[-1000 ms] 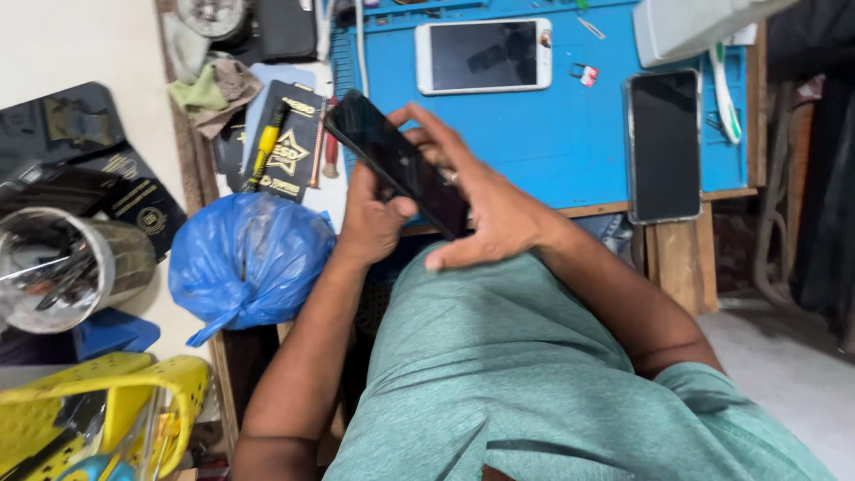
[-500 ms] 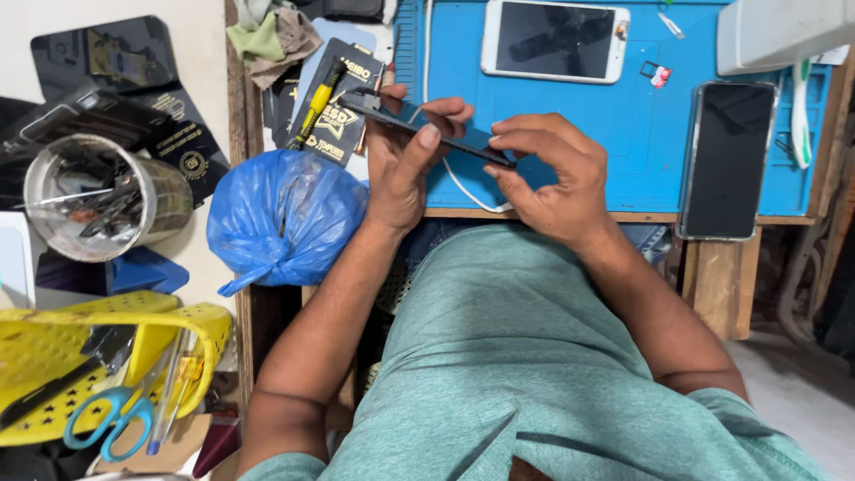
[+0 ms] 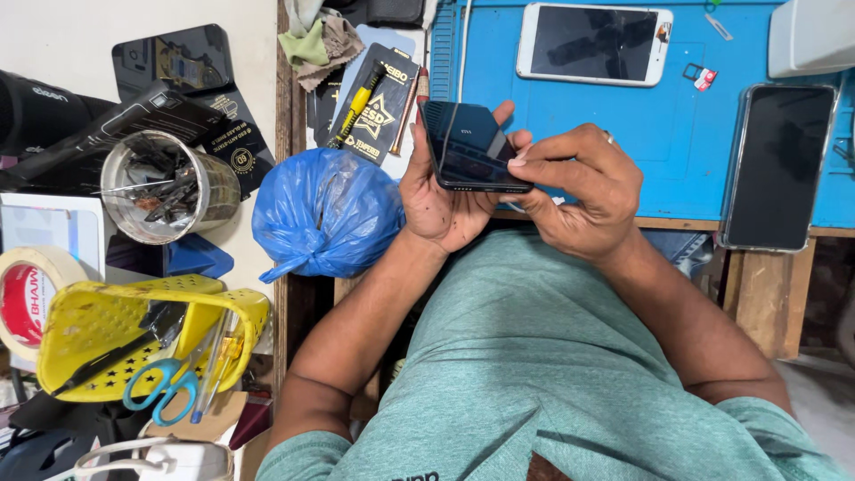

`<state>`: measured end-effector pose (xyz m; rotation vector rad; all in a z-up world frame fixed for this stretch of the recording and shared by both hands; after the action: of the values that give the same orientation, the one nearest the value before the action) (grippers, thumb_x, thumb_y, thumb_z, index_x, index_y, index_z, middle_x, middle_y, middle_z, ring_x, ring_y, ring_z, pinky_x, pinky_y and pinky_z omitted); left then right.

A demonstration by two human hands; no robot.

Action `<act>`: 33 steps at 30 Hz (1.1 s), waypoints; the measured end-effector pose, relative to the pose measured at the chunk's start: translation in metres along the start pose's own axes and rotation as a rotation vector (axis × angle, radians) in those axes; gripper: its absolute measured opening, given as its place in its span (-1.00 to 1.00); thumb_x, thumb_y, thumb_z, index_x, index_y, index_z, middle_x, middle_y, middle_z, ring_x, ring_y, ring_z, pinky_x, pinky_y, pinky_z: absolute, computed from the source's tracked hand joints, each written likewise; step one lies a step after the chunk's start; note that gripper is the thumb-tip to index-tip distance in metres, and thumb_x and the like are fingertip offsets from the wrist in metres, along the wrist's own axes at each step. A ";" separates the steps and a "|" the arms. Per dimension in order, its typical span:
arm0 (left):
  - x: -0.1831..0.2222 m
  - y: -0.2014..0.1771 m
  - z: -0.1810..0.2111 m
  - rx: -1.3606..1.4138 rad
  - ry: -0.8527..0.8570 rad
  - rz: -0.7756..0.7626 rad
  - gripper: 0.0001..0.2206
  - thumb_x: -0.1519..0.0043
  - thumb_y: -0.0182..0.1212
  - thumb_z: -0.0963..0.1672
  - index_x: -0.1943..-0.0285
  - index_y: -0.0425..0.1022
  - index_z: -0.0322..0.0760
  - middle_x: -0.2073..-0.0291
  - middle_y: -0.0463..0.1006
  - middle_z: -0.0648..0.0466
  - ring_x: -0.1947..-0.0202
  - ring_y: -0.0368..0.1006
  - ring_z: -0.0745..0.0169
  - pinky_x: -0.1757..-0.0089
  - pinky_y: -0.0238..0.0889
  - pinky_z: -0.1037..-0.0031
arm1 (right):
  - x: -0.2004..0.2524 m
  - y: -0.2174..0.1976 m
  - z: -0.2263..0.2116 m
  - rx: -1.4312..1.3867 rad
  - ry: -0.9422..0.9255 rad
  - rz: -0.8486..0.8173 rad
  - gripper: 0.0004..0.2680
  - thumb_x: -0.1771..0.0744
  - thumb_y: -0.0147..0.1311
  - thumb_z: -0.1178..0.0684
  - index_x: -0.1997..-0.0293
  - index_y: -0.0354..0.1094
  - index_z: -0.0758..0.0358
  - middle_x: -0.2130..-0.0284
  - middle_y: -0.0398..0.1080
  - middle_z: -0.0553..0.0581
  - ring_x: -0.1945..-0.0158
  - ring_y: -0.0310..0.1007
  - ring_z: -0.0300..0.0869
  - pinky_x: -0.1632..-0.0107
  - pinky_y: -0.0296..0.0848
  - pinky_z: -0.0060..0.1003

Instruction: The person reassembles a black smartphone by aligning and snapping the back cover onto the chassis, then presses the edges to secure it. They insert a SIM card into the tray and place the phone on the workbench.

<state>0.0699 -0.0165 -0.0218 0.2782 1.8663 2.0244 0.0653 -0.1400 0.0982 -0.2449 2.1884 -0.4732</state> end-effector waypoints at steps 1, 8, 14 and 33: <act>0.002 0.001 0.001 -0.025 -0.002 -0.004 -0.15 -0.44 -0.17 0.27 -0.58 -0.01 -0.54 -0.25 0.40 -0.38 -0.23 0.44 -0.16 -0.17 0.43 0.13 | -0.001 0.000 0.000 0.004 -0.003 -0.009 -0.78 -0.31 0.38 -0.05 0.10 0.54 0.24 0.20 0.53 0.10 0.24 0.48 -0.20 0.27 0.36 -0.36; -0.005 0.005 0.006 -0.368 0.020 0.039 -0.35 -0.49 -0.26 0.16 -0.63 0.00 -0.26 -0.46 0.25 -0.38 -0.24 0.41 -0.15 -0.18 0.40 0.10 | 0.008 -0.019 0.010 0.101 0.068 -0.245 -0.74 -0.26 0.44 -0.07 0.12 0.52 0.22 0.12 0.50 0.12 0.17 0.53 -0.11 0.16 0.49 -0.26; -0.012 0.000 -0.005 -0.687 -0.126 0.086 -0.36 -0.46 -0.14 0.12 -0.59 0.00 -0.33 -0.53 0.12 -0.27 -0.40 0.33 -0.09 -0.24 0.42 0.09 | 0.027 -0.109 0.075 0.677 0.545 -0.087 -0.84 -0.39 0.34 0.07 -0.04 0.55 0.24 0.10 0.44 0.21 0.27 0.51 -0.05 0.19 0.43 -0.13; -0.014 -0.016 0.007 -1.039 0.025 0.113 -0.49 -0.45 -0.04 -0.18 -0.61 0.03 -0.36 -0.16 0.50 -0.05 -0.05 0.47 0.34 -0.05 0.38 0.52 | 0.036 -0.117 0.121 0.951 0.634 -0.158 -0.92 -0.35 0.32 -0.02 0.18 0.59 0.08 0.15 0.47 0.13 0.11 0.50 0.07 0.10 0.43 -0.02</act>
<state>0.0876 -0.0150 -0.0354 0.0583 0.6113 2.7452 0.1397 -0.2885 0.0538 0.2986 2.2451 -1.7887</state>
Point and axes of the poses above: each hand's wrist, its own x-axis away from the middle knuckle, its own y-axis out of the palm, z = x × y, the point moved 8 cm from there along -x, towards the middle knuckle
